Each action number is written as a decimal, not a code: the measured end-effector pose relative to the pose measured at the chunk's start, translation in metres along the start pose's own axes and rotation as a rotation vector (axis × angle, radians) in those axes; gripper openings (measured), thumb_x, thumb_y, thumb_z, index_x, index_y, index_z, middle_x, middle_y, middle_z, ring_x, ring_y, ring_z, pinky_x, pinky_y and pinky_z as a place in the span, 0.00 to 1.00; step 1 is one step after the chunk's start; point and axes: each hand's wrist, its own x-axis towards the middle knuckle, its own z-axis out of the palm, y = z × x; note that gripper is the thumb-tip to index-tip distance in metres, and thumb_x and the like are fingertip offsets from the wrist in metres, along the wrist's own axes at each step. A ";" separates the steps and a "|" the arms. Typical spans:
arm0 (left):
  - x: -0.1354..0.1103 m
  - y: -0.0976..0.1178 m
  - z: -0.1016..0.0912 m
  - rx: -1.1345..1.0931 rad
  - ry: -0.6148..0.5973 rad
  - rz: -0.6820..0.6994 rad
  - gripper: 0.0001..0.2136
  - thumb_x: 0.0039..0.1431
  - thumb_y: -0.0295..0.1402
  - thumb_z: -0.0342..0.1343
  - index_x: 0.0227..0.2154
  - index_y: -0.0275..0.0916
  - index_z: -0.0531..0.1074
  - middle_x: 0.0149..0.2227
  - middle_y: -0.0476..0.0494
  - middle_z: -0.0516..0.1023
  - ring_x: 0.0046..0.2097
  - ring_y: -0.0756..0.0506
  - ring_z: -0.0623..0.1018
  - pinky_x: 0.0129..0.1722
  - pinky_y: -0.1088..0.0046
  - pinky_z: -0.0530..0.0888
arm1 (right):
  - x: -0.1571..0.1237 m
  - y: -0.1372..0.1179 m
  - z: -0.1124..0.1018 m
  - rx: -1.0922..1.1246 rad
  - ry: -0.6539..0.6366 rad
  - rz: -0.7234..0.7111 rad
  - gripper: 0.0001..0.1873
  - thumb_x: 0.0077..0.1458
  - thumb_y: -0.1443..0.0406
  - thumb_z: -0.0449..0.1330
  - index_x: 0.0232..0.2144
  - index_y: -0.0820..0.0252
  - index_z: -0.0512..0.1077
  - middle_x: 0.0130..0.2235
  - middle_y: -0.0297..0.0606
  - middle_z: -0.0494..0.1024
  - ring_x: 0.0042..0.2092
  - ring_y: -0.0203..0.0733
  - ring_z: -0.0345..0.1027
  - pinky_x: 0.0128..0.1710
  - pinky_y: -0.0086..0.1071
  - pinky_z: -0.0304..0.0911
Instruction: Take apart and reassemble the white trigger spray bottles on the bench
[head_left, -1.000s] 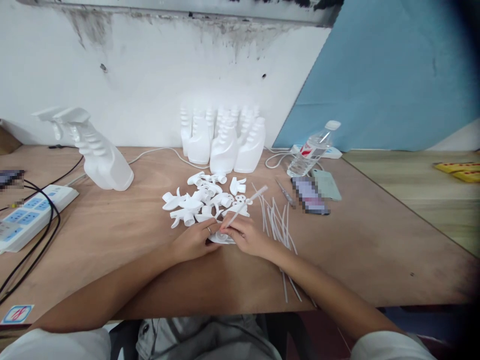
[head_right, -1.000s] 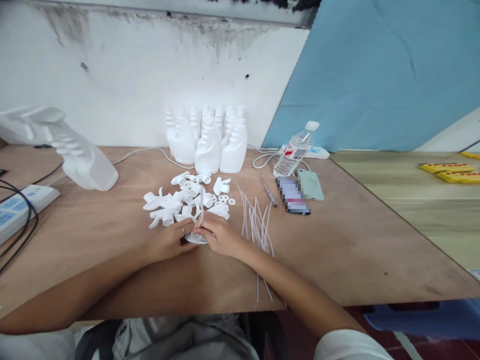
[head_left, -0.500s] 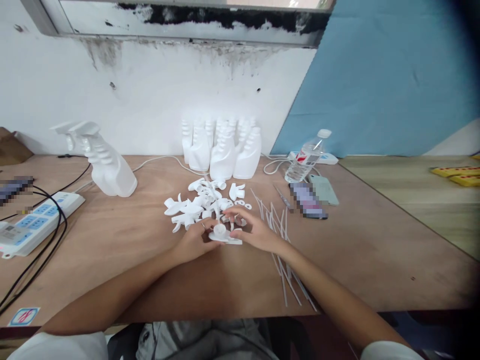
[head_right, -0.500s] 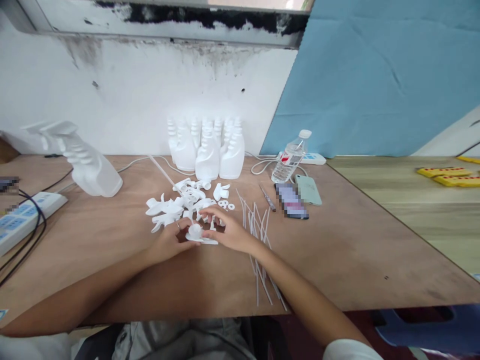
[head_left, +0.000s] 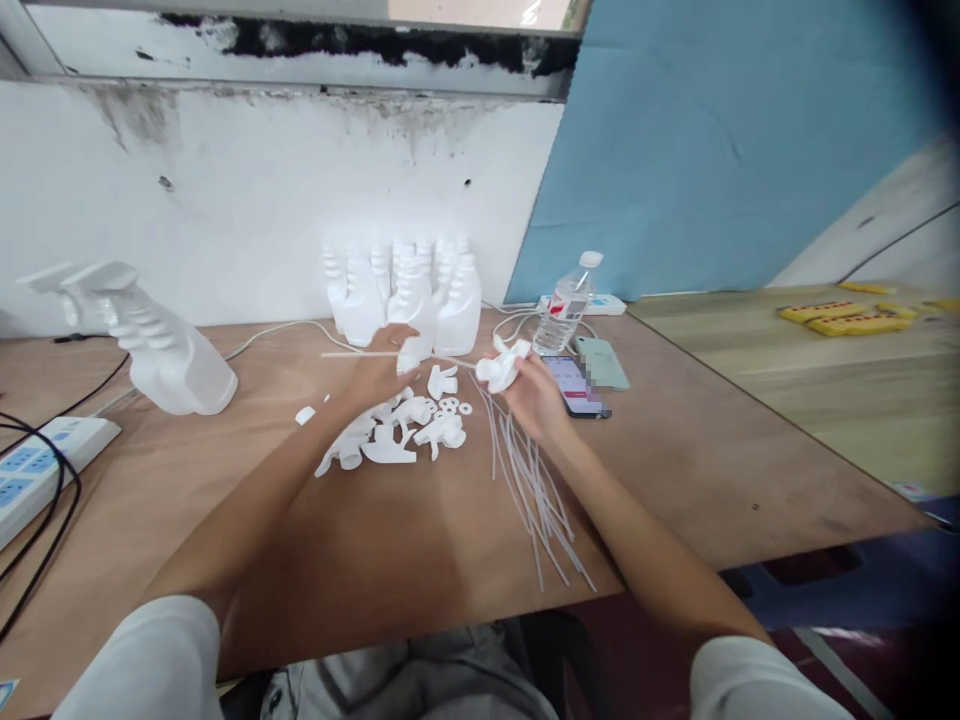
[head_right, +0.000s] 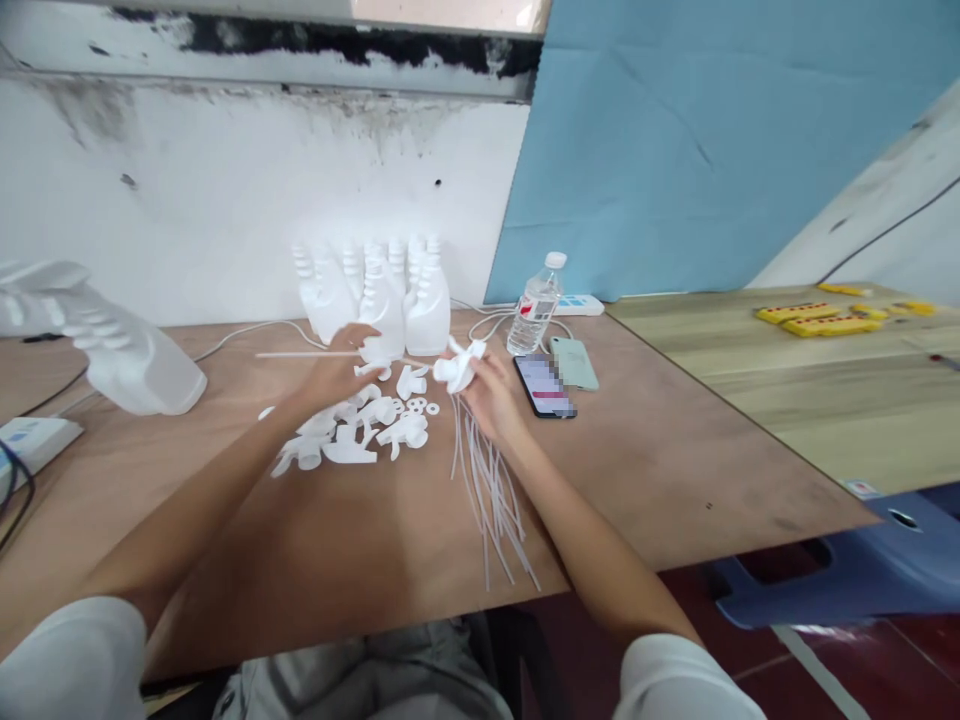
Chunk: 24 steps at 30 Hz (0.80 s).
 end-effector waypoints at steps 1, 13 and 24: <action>0.010 -0.013 0.002 0.032 0.056 -0.060 0.21 0.53 0.32 0.58 0.50 0.37 0.64 0.54 0.37 0.65 0.52 0.40 0.69 0.54 0.62 0.66 | 0.005 -0.005 -0.008 0.025 0.037 -0.053 0.12 0.49 0.61 0.64 0.35 0.54 0.66 0.38 0.34 0.80 0.39 0.42 0.75 0.35 0.36 0.73; 0.047 -0.047 0.014 0.062 0.154 -0.397 0.17 0.49 0.34 0.61 0.42 0.36 0.68 0.46 0.40 0.71 0.48 0.42 0.72 0.49 0.66 0.68 | 0.029 -0.018 -0.068 0.071 0.224 -0.110 0.11 0.51 0.60 0.63 0.33 0.53 0.63 0.32 0.30 0.79 0.25 0.34 0.71 0.21 0.26 0.68; -0.009 0.013 -0.119 0.297 0.110 -0.383 0.20 0.50 0.44 0.58 0.46 0.44 0.71 0.42 0.46 0.77 0.43 0.40 0.75 0.42 0.68 0.70 | 0.030 -0.034 -0.070 0.201 0.131 -0.144 0.06 0.52 0.63 0.62 0.33 0.55 0.69 0.32 0.29 0.77 0.28 0.32 0.68 0.26 0.25 0.68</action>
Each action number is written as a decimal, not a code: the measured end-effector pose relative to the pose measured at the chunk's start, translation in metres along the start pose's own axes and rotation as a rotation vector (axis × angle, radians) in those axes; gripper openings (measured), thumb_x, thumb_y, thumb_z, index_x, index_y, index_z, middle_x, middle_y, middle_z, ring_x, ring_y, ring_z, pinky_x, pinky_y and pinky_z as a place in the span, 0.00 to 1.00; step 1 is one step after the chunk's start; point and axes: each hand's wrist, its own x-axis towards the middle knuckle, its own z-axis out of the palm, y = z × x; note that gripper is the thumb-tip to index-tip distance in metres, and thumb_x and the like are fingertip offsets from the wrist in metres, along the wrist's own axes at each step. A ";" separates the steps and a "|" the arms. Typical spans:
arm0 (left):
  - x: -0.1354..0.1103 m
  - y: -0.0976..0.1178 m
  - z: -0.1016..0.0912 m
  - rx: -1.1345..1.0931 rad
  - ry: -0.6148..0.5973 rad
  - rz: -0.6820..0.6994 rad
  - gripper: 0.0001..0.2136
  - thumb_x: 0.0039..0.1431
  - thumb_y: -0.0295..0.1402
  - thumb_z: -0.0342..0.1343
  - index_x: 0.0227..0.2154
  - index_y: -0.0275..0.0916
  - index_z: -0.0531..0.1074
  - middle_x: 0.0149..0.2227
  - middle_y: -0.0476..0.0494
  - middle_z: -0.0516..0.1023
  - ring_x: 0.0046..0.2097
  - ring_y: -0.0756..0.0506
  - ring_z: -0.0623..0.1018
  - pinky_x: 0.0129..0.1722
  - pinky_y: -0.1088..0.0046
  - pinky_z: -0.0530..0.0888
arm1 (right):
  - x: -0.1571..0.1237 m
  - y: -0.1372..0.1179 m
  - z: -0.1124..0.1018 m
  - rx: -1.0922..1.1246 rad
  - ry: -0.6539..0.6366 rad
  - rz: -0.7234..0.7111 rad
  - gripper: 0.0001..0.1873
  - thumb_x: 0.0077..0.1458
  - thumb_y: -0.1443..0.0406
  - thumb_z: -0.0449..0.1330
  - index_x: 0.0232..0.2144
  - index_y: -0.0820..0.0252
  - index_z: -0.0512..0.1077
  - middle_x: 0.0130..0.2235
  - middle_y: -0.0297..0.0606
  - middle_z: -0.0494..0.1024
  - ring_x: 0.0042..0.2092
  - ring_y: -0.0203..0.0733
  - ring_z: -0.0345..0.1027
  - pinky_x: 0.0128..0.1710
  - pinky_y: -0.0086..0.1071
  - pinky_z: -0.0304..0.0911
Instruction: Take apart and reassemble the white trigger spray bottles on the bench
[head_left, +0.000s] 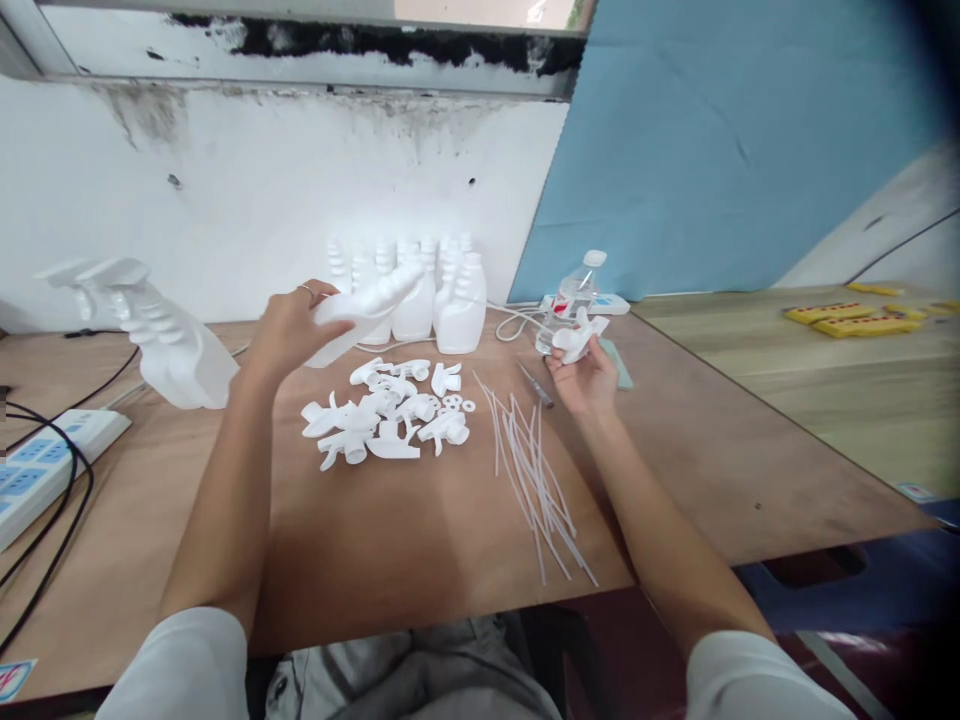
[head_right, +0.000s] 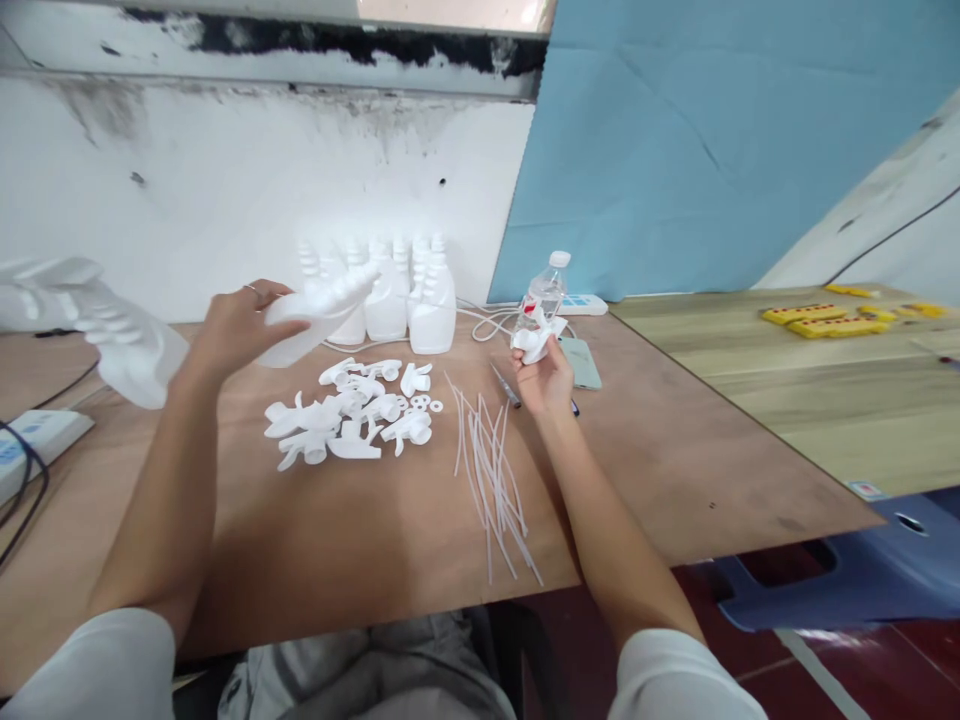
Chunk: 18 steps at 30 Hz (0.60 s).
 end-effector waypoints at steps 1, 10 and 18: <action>-0.004 -0.004 -0.012 0.055 -0.034 -0.006 0.20 0.50 0.45 0.59 0.45 0.45 0.71 0.41 0.46 0.77 0.42 0.40 0.75 0.41 0.68 0.70 | 0.000 0.001 0.000 -0.004 0.002 0.001 0.06 0.51 0.62 0.62 0.33 0.55 0.69 0.33 0.29 0.77 0.27 0.32 0.68 0.25 0.26 0.68; -0.020 -0.022 -0.047 0.311 -0.184 -0.099 0.18 0.49 0.46 0.58 0.44 0.52 0.72 0.35 0.43 0.75 0.37 0.36 0.74 0.36 0.64 0.69 | -0.005 0.018 0.005 -0.174 0.037 -0.037 0.09 0.50 0.62 0.65 0.33 0.54 0.69 0.38 0.32 0.78 0.35 0.34 0.72 0.29 0.26 0.69; -0.020 -0.011 -0.045 0.247 -0.291 0.003 0.17 0.50 0.43 0.57 0.44 0.49 0.74 0.36 0.47 0.77 0.38 0.39 0.73 0.40 0.68 0.67 | -0.011 0.024 0.012 -0.203 -0.003 0.014 0.13 0.48 0.61 0.67 0.35 0.55 0.68 0.37 0.33 0.78 0.32 0.35 0.72 0.28 0.27 0.69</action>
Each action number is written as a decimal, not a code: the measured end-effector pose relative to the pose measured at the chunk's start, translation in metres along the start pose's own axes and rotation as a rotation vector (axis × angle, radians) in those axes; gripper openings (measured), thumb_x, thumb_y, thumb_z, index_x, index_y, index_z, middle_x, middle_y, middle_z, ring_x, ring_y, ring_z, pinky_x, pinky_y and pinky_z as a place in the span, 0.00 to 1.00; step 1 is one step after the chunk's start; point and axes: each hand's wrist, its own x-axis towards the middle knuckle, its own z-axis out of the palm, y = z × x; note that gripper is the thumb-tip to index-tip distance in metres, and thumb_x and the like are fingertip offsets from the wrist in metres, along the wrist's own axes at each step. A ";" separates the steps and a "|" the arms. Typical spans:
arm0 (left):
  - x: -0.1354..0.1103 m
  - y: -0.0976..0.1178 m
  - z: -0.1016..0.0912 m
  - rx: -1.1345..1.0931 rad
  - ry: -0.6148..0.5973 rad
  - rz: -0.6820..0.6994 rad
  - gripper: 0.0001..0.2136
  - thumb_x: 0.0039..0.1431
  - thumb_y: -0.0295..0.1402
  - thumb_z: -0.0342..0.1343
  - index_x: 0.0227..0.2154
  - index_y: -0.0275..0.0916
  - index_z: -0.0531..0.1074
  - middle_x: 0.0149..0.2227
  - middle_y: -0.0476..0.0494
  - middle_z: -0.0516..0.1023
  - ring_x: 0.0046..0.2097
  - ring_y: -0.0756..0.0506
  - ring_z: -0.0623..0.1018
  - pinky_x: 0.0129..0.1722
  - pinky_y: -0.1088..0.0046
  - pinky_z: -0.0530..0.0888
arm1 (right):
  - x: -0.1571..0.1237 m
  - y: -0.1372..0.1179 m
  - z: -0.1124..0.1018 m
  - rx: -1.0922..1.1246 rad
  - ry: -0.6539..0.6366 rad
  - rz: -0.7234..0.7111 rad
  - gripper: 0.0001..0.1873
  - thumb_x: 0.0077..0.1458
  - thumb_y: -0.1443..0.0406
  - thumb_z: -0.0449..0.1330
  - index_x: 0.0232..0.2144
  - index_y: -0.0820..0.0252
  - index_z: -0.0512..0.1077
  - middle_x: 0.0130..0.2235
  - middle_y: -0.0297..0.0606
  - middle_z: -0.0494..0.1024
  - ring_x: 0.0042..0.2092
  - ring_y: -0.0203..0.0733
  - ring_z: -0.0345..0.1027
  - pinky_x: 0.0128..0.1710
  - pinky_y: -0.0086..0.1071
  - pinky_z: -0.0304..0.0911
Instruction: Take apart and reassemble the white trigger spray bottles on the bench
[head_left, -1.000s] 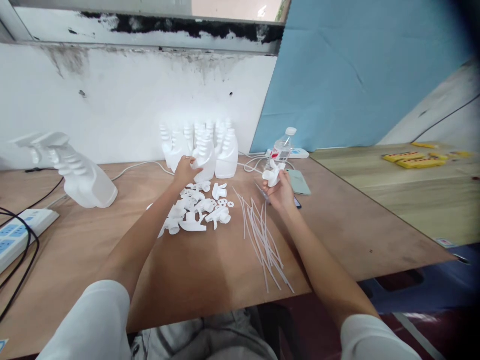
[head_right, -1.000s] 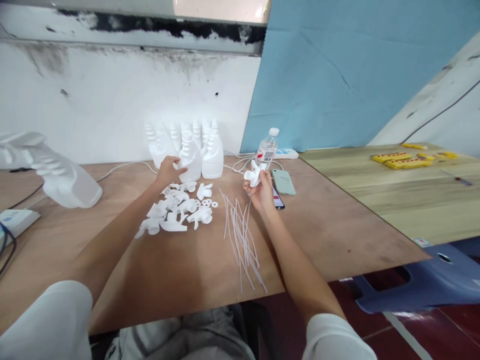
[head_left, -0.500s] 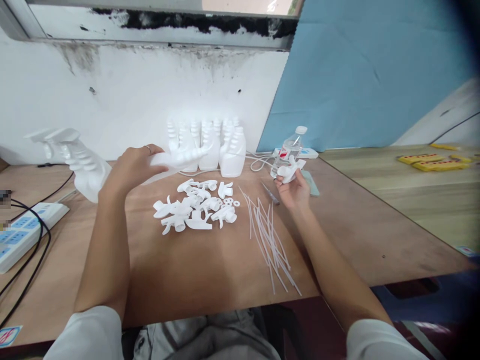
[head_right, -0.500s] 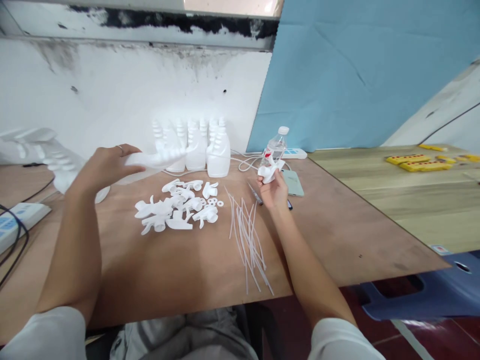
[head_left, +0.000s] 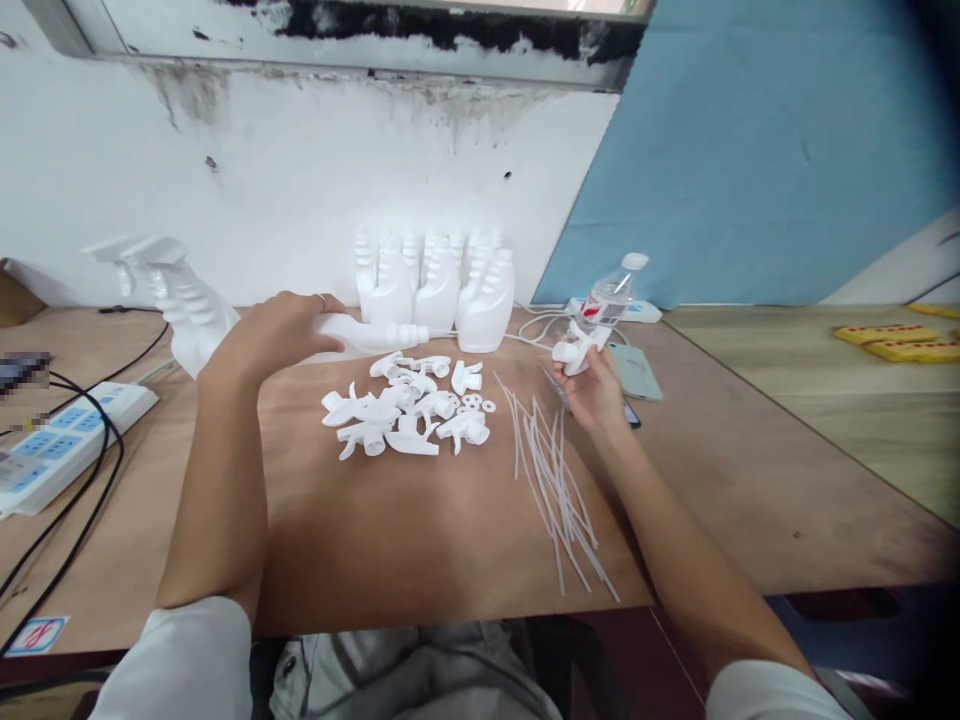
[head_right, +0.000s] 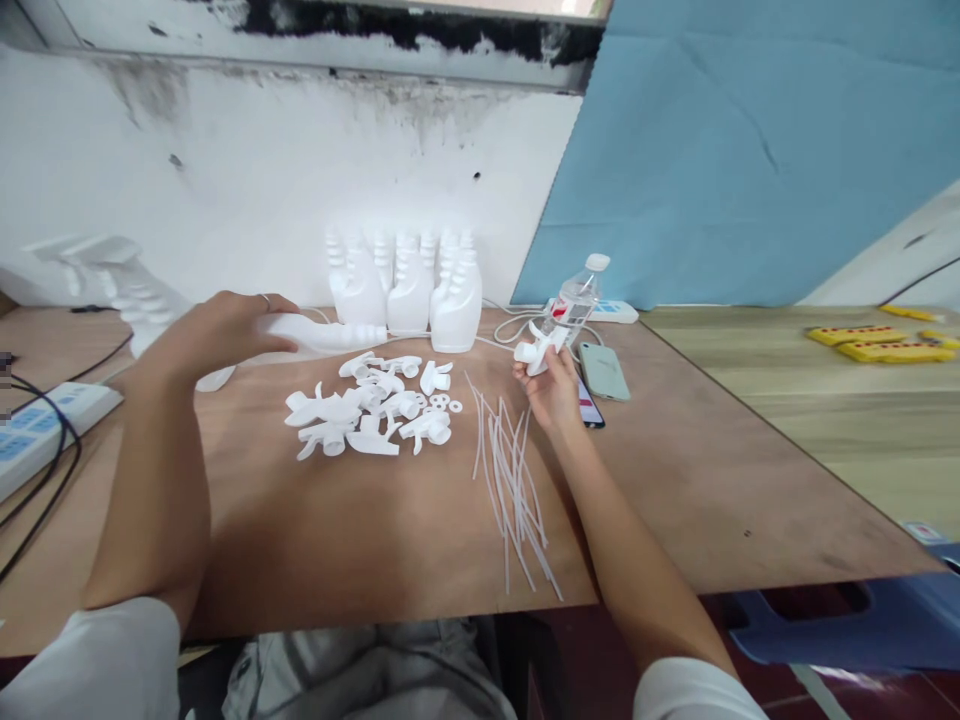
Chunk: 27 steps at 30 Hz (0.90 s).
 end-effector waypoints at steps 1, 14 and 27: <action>0.000 0.001 0.000 0.002 -0.008 0.010 0.17 0.50 0.43 0.57 0.45 0.49 0.74 0.36 0.47 0.77 0.38 0.40 0.73 0.40 0.68 0.66 | 0.000 0.000 0.000 0.004 -0.001 0.002 0.14 0.48 0.61 0.67 0.35 0.55 0.68 0.37 0.33 0.78 0.32 0.34 0.72 0.28 0.27 0.69; -0.001 -0.001 0.000 -0.012 -0.013 0.033 0.16 0.50 0.41 0.58 0.43 0.51 0.74 0.38 0.49 0.77 0.38 0.41 0.74 0.38 0.70 0.66 | -0.002 0.005 0.000 -0.059 0.015 0.005 0.14 0.47 0.59 0.67 0.34 0.54 0.68 0.35 0.31 0.78 0.29 0.33 0.71 0.27 0.28 0.69; -0.012 0.060 0.011 -0.222 -0.151 0.375 0.21 0.50 0.47 0.59 0.46 0.46 0.70 0.33 0.48 0.75 0.36 0.41 0.75 0.34 0.72 0.66 | -0.047 -0.041 0.103 -0.123 -0.102 -0.204 0.18 0.40 0.56 0.71 0.33 0.56 0.75 0.32 0.35 0.76 0.30 0.36 0.68 0.23 0.28 0.64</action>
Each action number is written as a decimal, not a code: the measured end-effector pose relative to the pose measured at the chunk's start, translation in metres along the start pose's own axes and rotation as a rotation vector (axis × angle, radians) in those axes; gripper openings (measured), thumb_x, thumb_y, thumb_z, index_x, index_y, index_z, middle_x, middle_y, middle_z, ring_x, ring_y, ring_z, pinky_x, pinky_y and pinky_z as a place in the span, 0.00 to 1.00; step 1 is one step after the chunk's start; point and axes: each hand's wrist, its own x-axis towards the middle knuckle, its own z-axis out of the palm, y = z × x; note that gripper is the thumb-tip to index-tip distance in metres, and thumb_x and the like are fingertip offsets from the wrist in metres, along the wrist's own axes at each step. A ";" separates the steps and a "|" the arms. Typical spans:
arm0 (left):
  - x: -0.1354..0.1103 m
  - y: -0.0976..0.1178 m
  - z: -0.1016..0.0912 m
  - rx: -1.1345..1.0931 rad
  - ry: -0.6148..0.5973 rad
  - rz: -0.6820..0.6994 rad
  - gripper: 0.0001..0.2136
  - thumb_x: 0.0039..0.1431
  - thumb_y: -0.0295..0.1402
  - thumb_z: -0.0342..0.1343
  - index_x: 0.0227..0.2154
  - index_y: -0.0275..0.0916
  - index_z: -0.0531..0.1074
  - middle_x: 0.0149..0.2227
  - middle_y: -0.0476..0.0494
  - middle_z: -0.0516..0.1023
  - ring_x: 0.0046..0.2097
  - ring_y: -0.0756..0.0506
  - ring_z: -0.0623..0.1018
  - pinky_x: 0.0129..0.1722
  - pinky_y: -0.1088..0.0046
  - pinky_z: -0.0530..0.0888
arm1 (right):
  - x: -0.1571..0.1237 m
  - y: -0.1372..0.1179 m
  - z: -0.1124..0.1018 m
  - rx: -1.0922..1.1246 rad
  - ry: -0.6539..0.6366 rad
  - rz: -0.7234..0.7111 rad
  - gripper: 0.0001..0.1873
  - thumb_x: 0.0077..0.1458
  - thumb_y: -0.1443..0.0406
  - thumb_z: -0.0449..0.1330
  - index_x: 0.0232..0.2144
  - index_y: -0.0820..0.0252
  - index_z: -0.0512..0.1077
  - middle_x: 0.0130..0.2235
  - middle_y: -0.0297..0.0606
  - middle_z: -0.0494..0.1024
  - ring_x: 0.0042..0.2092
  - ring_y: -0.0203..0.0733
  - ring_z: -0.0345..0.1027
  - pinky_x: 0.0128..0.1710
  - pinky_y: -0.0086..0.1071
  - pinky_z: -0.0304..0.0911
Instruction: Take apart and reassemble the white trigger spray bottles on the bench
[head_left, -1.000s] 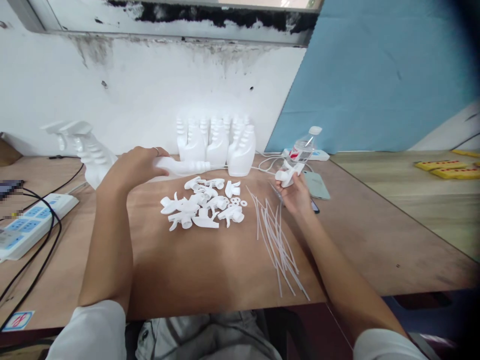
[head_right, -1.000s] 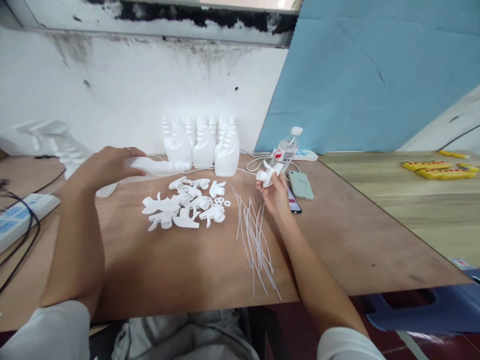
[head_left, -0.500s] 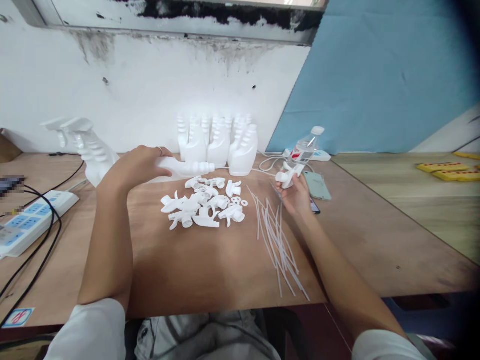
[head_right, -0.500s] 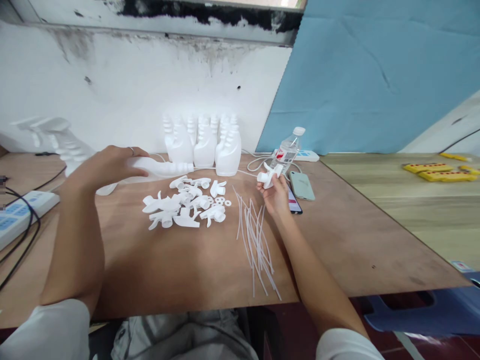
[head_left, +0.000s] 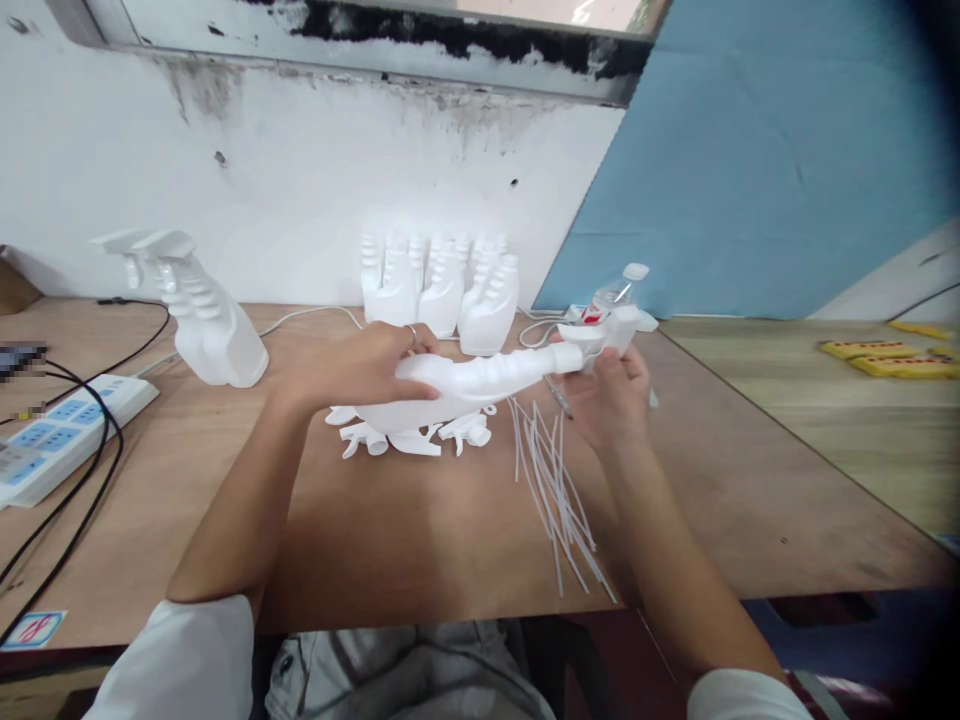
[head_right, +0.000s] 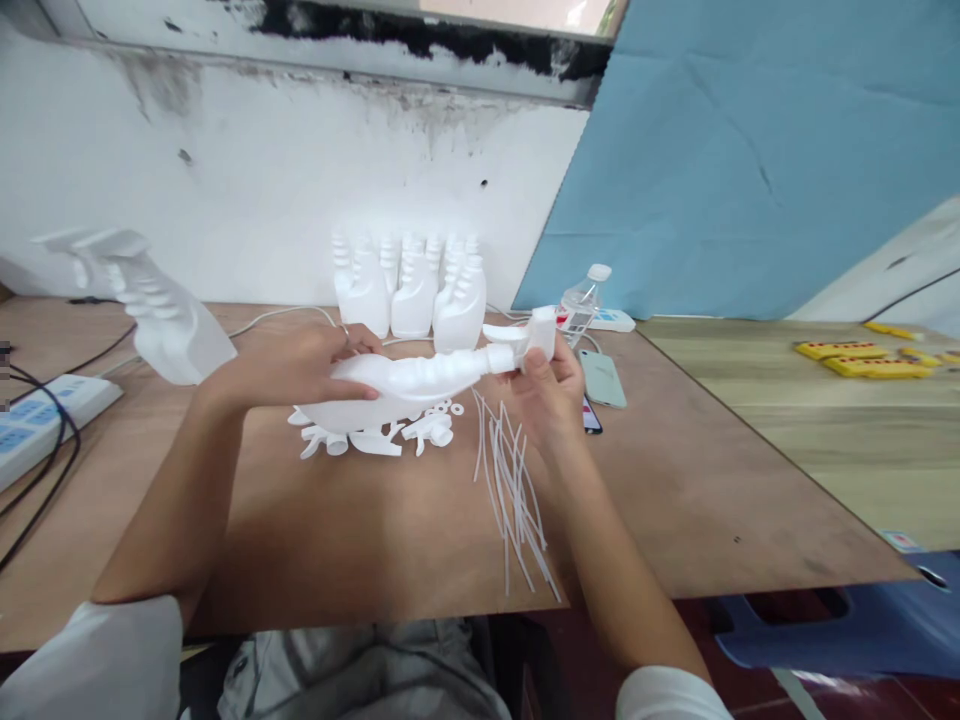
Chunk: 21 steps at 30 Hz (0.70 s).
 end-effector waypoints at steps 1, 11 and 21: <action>0.000 0.006 0.004 -0.042 -0.010 0.023 0.21 0.50 0.46 0.60 0.45 0.45 0.70 0.33 0.48 0.75 0.37 0.41 0.75 0.35 0.72 0.67 | -0.001 -0.004 0.008 0.005 0.030 -0.032 0.18 0.39 0.56 0.72 0.33 0.56 0.75 0.31 0.33 0.76 0.30 0.35 0.68 0.23 0.26 0.64; 0.006 0.044 0.059 -0.185 -0.217 0.200 0.16 0.46 0.39 0.64 0.36 0.42 0.66 0.28 0.48 0.74 0.31 0.42 0.76 0.25 0.70 0.65 | -0.022 -0.013 0.056 0.013 -0.121 0.142 0.22 0.49 0.46 0.59 0.19 0.57 0.69 0.17 0.33 0.66 0.31 0.47 0.73 0.31 0.40 0.73; -0.013 0.036 -0.001 -0.462 0.279 0.129 0.16 0.57 0.46 0.55 0.43 0.43 0.68 0.40 0.48 0.75 0.39 0.47 0.77 0.33 0.74 0.72 | -0.032 0.009 0.083 -0.056 -0.237 0.264 0.20 0.51 0.48 0.60 0.26 0.58 0.72 0.20 0.34 0.72 0.26 0.42 0.73 0.24 0.33 0.71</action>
